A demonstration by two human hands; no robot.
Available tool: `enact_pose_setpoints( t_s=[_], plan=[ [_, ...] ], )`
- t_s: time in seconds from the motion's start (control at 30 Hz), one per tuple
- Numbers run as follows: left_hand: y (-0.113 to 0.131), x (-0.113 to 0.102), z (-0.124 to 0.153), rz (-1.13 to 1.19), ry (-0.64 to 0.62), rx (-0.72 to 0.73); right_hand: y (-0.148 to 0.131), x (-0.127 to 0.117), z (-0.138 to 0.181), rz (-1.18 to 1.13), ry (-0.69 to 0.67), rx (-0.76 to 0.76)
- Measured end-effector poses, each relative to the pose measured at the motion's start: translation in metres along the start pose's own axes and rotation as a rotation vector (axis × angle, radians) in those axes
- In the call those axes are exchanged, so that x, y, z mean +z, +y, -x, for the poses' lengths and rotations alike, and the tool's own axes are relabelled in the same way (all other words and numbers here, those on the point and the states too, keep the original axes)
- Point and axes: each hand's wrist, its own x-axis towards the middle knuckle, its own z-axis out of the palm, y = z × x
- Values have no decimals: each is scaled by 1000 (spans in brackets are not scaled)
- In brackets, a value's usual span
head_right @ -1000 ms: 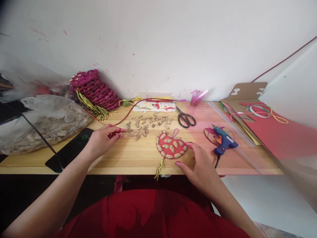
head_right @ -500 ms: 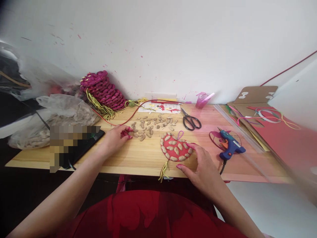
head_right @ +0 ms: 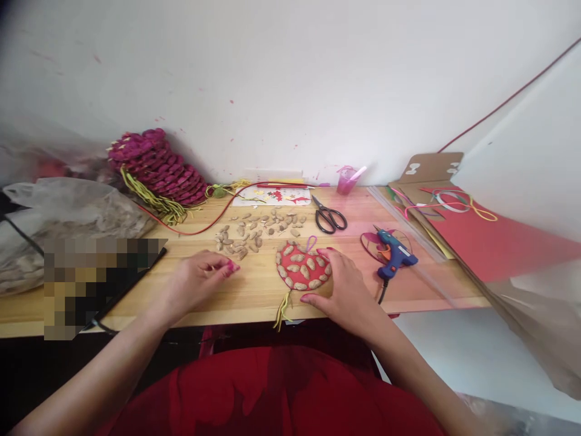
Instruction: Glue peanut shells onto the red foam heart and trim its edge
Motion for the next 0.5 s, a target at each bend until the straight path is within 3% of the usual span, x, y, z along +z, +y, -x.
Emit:
enact_pose_setpoints(
  t_s=[0.13,0.5],
  plan=[
    [18,24,11,93,-99,131,-1,-5,-12,-18,-70,-16],
    [30,44,16,625,-366,-158,3,-3,-27,-32,-148,-88]
  ],
)
